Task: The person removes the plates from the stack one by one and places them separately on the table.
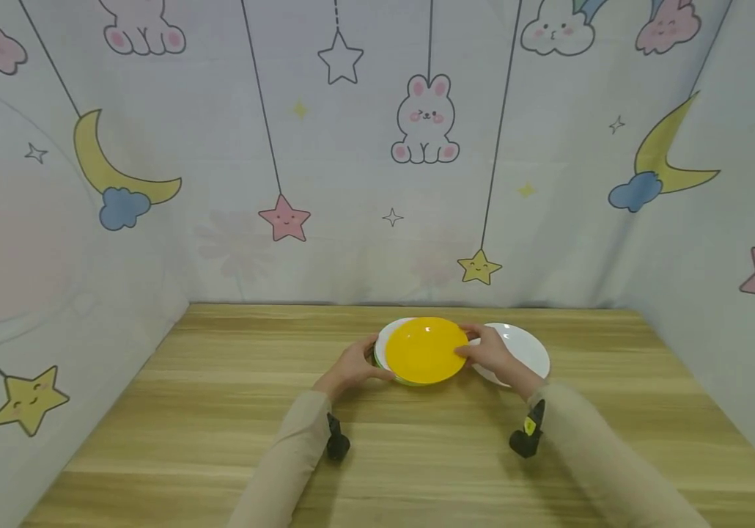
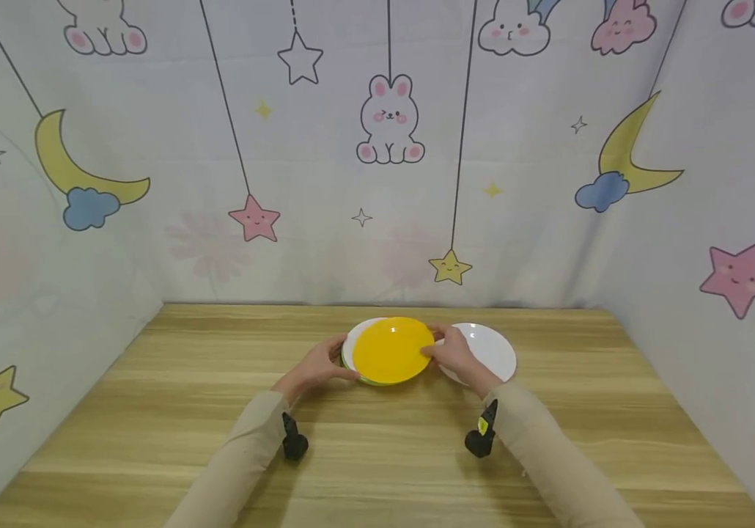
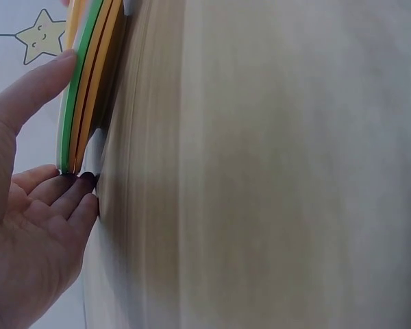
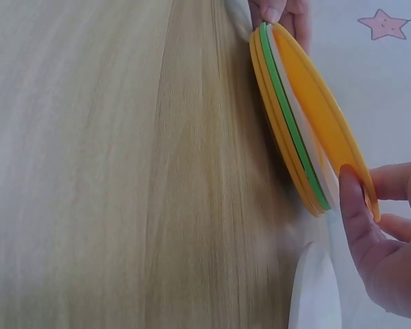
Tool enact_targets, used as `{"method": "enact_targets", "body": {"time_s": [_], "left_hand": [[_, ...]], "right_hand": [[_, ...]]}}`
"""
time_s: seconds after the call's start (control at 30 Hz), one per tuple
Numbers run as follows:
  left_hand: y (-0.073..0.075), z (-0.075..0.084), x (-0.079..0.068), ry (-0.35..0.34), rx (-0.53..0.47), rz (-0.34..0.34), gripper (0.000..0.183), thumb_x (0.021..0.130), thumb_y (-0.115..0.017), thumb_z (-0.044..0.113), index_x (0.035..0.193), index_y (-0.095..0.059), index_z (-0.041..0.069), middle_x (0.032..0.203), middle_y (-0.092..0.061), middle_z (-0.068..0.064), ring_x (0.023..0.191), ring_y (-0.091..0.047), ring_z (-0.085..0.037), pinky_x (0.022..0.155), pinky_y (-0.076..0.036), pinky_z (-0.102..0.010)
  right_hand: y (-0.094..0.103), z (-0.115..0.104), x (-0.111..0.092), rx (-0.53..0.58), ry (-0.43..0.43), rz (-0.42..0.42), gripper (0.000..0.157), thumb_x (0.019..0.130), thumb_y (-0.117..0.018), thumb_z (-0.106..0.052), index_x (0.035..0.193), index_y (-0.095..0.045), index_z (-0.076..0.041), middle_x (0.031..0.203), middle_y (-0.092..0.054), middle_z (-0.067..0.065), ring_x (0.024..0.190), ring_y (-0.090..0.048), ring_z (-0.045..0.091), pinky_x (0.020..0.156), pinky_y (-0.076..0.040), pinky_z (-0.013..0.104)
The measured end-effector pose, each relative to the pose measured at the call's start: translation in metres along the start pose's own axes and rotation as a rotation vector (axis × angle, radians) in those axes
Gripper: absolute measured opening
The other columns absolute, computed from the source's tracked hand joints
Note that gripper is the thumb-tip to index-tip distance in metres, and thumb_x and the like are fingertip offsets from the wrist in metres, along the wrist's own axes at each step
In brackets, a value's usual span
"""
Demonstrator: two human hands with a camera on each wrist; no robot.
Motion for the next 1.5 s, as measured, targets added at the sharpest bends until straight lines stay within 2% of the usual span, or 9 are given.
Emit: {"method": "enact_targets", "body": {"time_s": [0.43, 0.77, 1.23, 1.5], "left_hand": [[0.0, 0.002, -0.001, -0.011, -0.016, 0.006, 0.09, 0.066, -0.081, 0.014, 0.137, -0.031, -0.006, 0.142, -0.032, -0.02, 0.13, -0.033, -0.029, 0.108, -0.028, -0.038], [-0.001, 0.0, 0.001, 0.023, 0.01, -0.003, 0.091, 0.066, -0.081, 0.02, 0.138, -0.03, -0.004, 0.143, -0.032, -0.017, 0.13, -0.034, -0.026, 0.107, -0.03, -0.035], [-0.001, 0.002, -0.001, 0.007, -0.003, 0.005, 0.089, 0.066, -0.081, 0.016, 0.137, -0.032, -0.004, 0.141, -0.034, -0.017, 0.129, -0.035, -0.027, 0.107, -0.03, -0.036], [-0.001, 0.004, -0.002, 0.002, -0.02, 0.013, 0.089, 0.066, -0.082, 0.014, 0.137, -0.032, -0.005, 0.141, -0.034, -0.02, 0.129, -0.035, -0.029, 0.106, -0.031, -0.035]], "right_hand": [[0.01, -0.004, -0.008, -0.014, 0.039, 0.049, 0.056, 0.084, -0.059, -0.003, 0.135, -0.036, 0.005, 0.116, -0.048, 0.024, 0.074, -0.06, 0.016, 0.064, -0.056, 0.027], [0.029, -0.007, -0.021, 0.03, 0.073, 0.063, 0.057, 0.084, -0.058, -0.001, 0.135, -0.034, 0.007, 0.114, -0.043, 0.025, 0.071, -0.061, 0.016, 0.066, -0.057, 0.031], [0.059, -0.001, -0.032, 0.057, 0.103, 0.113, 0.055, 0.086, -0.055, 0.002, 0.135, -0.032, 0.009, 0.116, -0.04, 0.029, 0.07, -0.06, 0.012, 0.065, -0.057, 0.027], [0.075, 0.002, -0.043, 0.064, 0.088, 0.151, 0.055, 0.086, -0.054, 0.002, 0.135, -0.029, 0.012, 0.116, -0.04, 0.029, 0.067, -0.058, 0.006, 0.065, -0.056, 0.025]]}}
Point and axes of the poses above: each hand's wrist, its own x-axis towards the middle knuckle, its own y-axis out of the back of the hand, z = x × y, the point moved 2 cm from there along x, towards the middle knuckle
